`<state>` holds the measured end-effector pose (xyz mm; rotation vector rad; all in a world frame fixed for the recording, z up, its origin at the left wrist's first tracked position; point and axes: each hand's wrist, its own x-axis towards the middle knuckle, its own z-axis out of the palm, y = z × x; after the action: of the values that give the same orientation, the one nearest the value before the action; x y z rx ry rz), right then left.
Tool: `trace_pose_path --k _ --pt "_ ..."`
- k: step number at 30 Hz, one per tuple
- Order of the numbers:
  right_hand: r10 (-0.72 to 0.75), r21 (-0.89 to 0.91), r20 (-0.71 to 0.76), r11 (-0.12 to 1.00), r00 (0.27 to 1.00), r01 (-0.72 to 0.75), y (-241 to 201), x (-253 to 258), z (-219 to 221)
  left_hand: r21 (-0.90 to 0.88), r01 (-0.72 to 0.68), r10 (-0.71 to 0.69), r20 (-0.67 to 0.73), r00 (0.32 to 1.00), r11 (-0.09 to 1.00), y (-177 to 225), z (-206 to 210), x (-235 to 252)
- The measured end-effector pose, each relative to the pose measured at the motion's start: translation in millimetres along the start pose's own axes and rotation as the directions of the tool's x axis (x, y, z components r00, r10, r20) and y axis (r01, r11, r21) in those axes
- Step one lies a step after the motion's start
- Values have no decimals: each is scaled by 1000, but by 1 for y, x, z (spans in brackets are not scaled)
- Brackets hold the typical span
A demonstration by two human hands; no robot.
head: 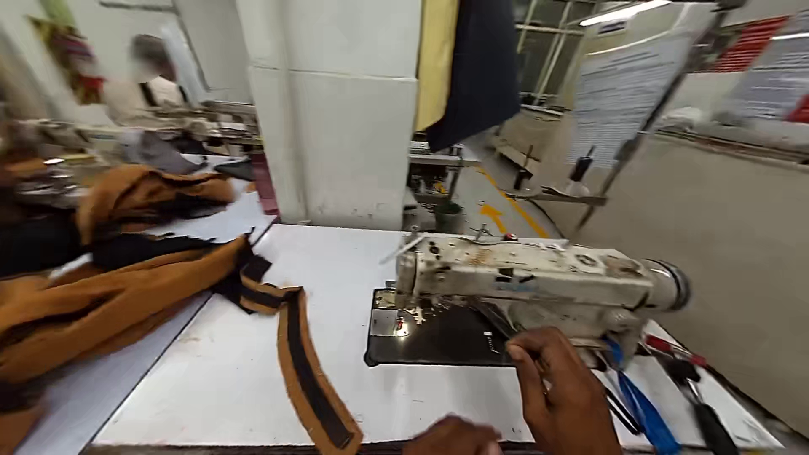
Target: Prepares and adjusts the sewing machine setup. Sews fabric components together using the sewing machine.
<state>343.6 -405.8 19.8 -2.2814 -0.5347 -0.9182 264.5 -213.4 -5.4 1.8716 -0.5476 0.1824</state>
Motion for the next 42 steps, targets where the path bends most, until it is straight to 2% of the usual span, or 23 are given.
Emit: trace_pose_path --k 3,6,8,11,14,17,21,24,27,31,33,35,39,42 --pt "32 29 -31 999 999 -31 -3 -2 -2 -311 145 -152 4 988 939 3 19 37" --pt "14 14 -25 1000 1000 -13 -2 -7 1 -593 221 -236 53 970 774 8 22 49" --pt "1 2 -22 1000 1000 -1 -3 -13 4 -742 243 -299 61 952 625 11 20 51" --pt "-12 -14 -39 1000 999 11 -8 -26 10 -867 259 -377 90 922 425 15 10 55" --pt "-20 -8 -69 1000 997 19 -11 -40 21 -866 286 -453 78 888 410 16 2 58" --pt "-30 13 -90 999 995 31 -14 -50 30 -808 328 -522 31 853 489 7 -4 58" --pt "-110 26 -78 993 991 112 -18 -53 42 -715 417 -567 35 823 561 -3 -27 59" --pt "-175 63 -76 982 982 180 -23 -50 50 -579 422 -507 16 862 698 -8 -48 60" --pt "-189 173 -96 964 977 203 -32 -43 57 -360 375 -390 31 920 855 -11 -68 61" --pt "-85 479 -17 874 996 83 -45 -32 72 0 247 -247 43 968 969 -14 -88 61" --pt "-30 598 37 801 999 2 -52 -27 80 159 139 -142 8 990 978 -11 -95 61" --pt "3 595 52 803 999 -33 -58 -23 85 302 41 -26 -55 998 952 -8 -98 60" --pt "-12 439 -61 898 998 37 -65 -18 95 569 4 83 -126 989 823 4 -96 58" --pt "-25 333 -146 940 989 72 -67 -16 102 672 1 134 -149 980 741 8 -88 57"
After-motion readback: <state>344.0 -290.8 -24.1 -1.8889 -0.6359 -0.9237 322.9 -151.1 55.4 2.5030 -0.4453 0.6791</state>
